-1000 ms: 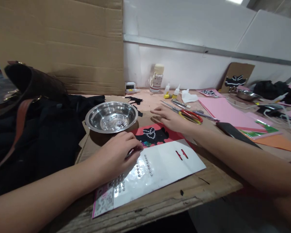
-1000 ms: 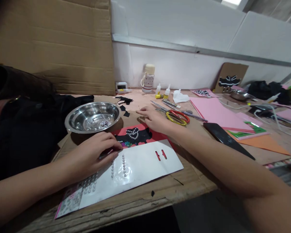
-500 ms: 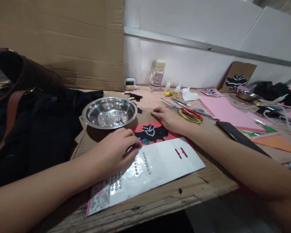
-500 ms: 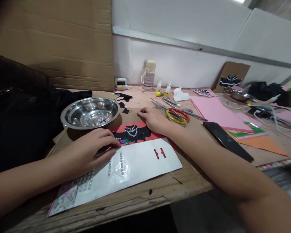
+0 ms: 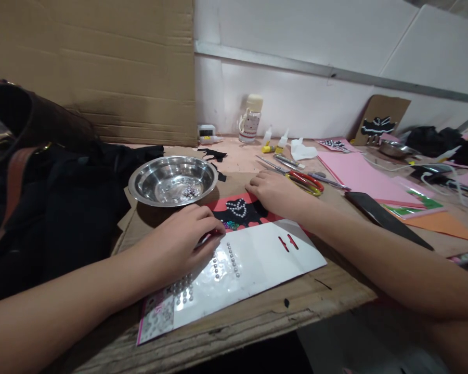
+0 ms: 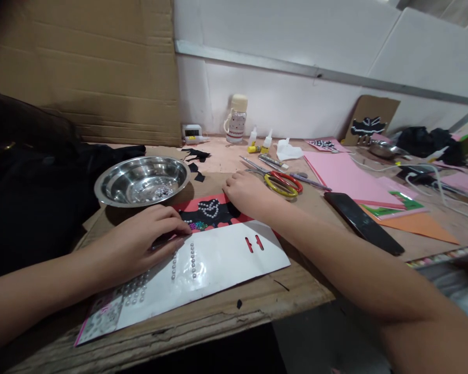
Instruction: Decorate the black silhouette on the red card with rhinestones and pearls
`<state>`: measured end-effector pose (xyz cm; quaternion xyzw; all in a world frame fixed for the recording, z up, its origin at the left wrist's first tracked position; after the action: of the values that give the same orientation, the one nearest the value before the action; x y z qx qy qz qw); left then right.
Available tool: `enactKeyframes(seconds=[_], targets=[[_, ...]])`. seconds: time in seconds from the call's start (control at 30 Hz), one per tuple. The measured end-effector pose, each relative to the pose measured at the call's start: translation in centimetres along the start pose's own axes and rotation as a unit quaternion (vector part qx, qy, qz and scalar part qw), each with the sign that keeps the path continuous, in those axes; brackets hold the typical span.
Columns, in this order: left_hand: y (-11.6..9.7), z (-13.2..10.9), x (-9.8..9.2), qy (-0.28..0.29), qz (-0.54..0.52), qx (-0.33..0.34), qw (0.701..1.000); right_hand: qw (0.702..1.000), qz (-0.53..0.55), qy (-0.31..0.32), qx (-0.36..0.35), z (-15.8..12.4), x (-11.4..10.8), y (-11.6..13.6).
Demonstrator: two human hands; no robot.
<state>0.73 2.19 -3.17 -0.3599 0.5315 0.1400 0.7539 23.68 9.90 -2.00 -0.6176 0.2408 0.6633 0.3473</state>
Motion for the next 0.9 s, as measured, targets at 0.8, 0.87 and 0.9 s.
enactKeyframes(seconds=[0.8,0.87,0.9], targets=[[0.1,0.0,0.1,-0.014,0.004,0.016,1.000,0.923,0.277,-0.207,0.167,0.3,1.7,-2.1],[0.1,-0.1,0.1,-0.015,0.004,0.018,1.000,0.922,0.281,-0.207,0.168,0.2,1.7,-2.0],[0.1,-0.1,0.1,-0.015,0.005,0.019,1.000,0.921,0.282,-0.208,0.167,0.2,1.6,-2.0]])
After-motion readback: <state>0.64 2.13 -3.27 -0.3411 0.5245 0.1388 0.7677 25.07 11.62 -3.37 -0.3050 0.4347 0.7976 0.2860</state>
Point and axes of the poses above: each hand's wrist, its own z-axis towards the middle knuckle, its own x-axis out of the palm, y = z × x, the point moved 3 cm from there along z, towards the middle knuckle, and after that the axes turned 1 degree about y, right-handed, at the moved point
